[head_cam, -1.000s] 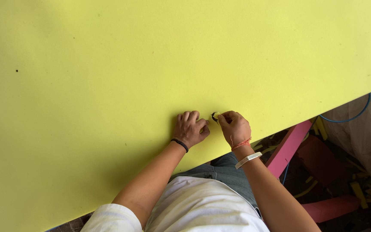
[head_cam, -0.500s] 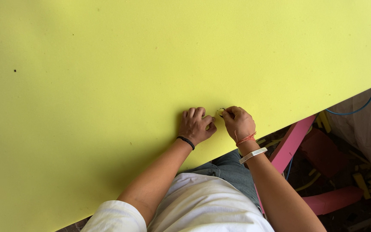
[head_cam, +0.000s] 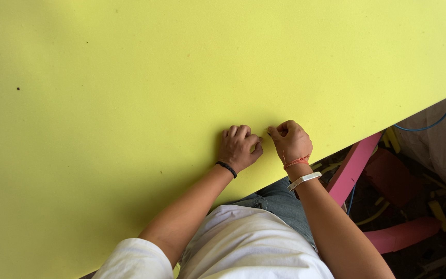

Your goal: The person tears a strip of dark fabric backing off a yellow foam sheet, lifts and repositions the foam sheet on the work table, then picks small debris and scraps off the foam surface by hand, briefly holding a spray gun before resuming picking debris off the sheet.

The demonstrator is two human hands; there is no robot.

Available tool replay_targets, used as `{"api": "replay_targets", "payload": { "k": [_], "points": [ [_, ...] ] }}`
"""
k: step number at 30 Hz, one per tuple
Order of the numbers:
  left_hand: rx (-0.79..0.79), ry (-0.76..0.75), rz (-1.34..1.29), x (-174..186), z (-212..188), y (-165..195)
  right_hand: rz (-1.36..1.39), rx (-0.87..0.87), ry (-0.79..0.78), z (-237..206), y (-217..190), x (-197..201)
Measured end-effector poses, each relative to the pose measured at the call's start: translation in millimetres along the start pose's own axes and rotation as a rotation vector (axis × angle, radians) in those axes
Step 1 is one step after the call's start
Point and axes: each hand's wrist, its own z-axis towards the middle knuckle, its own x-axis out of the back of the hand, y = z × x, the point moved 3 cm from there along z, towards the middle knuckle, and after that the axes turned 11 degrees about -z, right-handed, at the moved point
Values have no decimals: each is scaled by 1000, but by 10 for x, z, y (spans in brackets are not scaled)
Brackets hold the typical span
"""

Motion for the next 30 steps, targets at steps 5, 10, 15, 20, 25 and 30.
{"api": "replay_targets", "payload": {
  "k": [5,10,15,20,25,30],
  "points": [
    [35,29,-74,-27,220,1,278,77,119,-37,186,-29],
    [130,-4,-64,-98,446,19,277,240,128,-33,285,-35],
    [164,8,-41,-126,459,48,148,305,179,-40,231,-21],
    [176,4,-14,-183,458,49,12,306,233,-85,219,-52],
    [153,-1,4,-190,462,68,-5,249,249,-57,230,-130],
    [190,-19,41,-217,483,84,128,353,234,-53,339,-71]
  ]
}}
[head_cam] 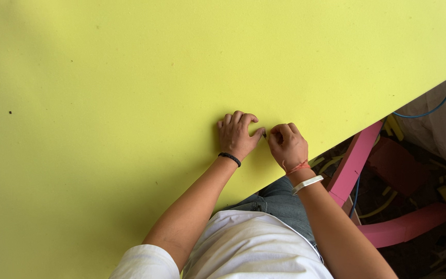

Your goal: The person tears a strip of dark fabric backing off a yellow foam sheet, lifts and repositions the foam sheet on the work table, then picks small debris and scraps off the foam surface by hand, briefly holding a spray gun before resuming picking debris off the sheet.

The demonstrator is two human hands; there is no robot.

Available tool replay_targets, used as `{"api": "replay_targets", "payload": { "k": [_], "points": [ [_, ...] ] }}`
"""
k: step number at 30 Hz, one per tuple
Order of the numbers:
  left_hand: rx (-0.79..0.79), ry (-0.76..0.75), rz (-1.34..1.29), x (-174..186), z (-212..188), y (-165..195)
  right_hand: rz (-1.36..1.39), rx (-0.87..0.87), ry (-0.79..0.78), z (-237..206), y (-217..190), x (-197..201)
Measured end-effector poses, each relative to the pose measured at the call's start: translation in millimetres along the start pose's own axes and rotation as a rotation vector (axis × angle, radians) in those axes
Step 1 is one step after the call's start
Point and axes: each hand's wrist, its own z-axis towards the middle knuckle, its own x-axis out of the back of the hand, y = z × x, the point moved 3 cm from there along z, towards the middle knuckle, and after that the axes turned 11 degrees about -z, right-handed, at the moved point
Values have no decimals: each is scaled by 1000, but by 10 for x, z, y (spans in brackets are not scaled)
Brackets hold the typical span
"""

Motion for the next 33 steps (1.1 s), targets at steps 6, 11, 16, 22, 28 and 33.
{"api": "replay_targets", "payload": {
  "k": [6,11,16,22,28,33],
  "points": [
    [-81,-6,-142,32,-144,-141,71,216,44,-136,85,81],
    [-269,-164,104,-31,-555,-113,0,410,99,-206,95,12],
    [-225,-303,293,-197,-681,-33,-51,473,64,-200,139,-51],
    [-314,-160,192,-30,-573,8,56,396,-7,-150,150,2],
    [-145,-120,-36,102,0,35,190,132,-77,-121,125,30],
    [-19,-71,-59,25,152,80,161,160,-21,-145,89,28]
  ]
}}
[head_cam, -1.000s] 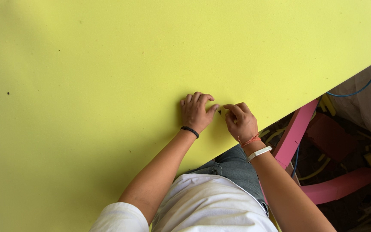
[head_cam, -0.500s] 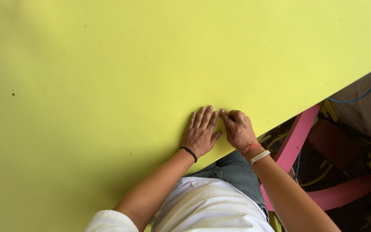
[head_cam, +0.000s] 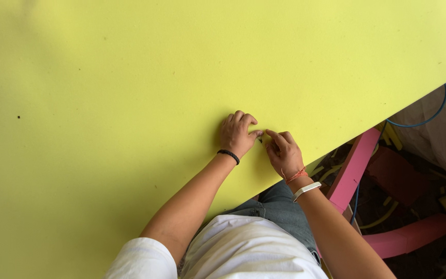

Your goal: The person tears a strip of dark fabric backing off a yellow foam sheet, lifts and repositions the foam sheet on the work table, then picks small debris and scraps off the foam surface by hand, briefly holding a spray gun before resuming picking debris off the sheet.

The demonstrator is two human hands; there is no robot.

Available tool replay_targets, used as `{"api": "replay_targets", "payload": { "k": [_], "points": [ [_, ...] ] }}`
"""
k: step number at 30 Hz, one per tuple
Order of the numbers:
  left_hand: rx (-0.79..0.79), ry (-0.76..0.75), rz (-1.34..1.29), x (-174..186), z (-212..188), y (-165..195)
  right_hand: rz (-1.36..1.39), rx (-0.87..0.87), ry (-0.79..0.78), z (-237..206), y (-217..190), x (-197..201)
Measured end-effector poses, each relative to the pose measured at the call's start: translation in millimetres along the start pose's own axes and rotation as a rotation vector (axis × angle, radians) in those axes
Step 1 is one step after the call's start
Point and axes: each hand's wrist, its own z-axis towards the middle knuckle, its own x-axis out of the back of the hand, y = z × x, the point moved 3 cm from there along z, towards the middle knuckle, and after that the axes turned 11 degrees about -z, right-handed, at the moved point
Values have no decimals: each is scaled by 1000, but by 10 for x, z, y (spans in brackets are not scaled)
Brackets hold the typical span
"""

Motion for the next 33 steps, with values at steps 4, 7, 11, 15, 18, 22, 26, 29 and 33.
{"api": "replay_targets", "payload": {
  "k": [4,7,11,15,18,22,26,29,33],
  "points": [
    [-39,49,-57,-30,-58,-79,20,-50,-30,-6,41,2],
    [-97,-3,-232,30,-125,-215,7,-4,-7,-15,33,16],
    [-238,8,-75,75,-293,-231,-16,-8,51,-22,-6,7],
    [-203,123,-20,-21,-386,-111,-94,-11,117,23,-52,-5],
    [-149,171,-11,-97,-352,-69,-140,-37,100,73,-49,-1],
    [-139,151,28,-144,-300,-82,-151,-22,109,95,-47,18],
    [-171,130,56,-159,-297,-102,-152,-3,127,78,-39,7],
    [-167,123,-56,-112,-371,-165,-121,34,153,33,-10,10],
    [-235,17,24,-68,-644,-196,-102,166,126,-69,20,7]
  ]
}}
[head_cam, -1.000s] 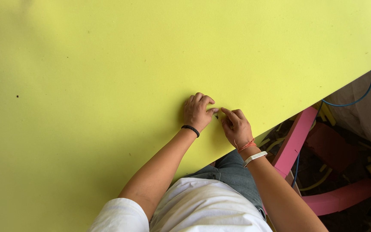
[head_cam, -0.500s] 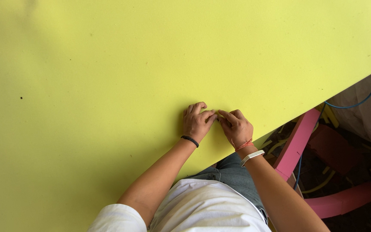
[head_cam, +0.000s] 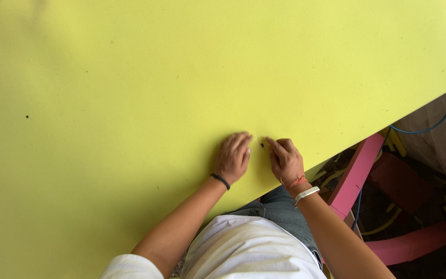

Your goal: The person tears a strip of dark fabric backing off a yellow foam sheet, lifts and repositions the foam sheet on the work table, then picks small debris and scraps off the foam surface by hand, briefly holding a spray gun before resuming picking debris off the sheet.

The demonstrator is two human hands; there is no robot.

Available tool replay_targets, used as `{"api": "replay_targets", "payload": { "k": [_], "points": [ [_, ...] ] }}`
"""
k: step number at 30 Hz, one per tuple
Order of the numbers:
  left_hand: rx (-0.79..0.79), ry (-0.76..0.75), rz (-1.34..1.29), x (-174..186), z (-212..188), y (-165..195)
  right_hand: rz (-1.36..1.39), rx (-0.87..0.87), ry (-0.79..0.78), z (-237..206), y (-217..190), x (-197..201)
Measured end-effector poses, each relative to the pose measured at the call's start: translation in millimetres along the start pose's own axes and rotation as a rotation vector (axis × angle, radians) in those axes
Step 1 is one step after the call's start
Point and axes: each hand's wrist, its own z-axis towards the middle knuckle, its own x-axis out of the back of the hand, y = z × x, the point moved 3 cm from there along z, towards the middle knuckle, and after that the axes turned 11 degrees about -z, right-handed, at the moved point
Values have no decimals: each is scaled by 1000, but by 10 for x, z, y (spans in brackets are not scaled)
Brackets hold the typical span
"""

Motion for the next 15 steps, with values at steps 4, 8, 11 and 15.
{"api": "replay_targets", "payload": {
  "k": [4,8,11,15],
  "points": [
    [-1,-170,171,-86,-223,143,-37,134,8,-93,-3,-4],
    [82,-283,216,-158,-221,200,-94,164,-52,-105,17,-57],
    [72,-279,229,-108,-203,208,-58,147,-87,-102,31,-57],
    [60,-290,232,-63,-200,216,-13,168,-77,-88,17,-19]
  ]
}}
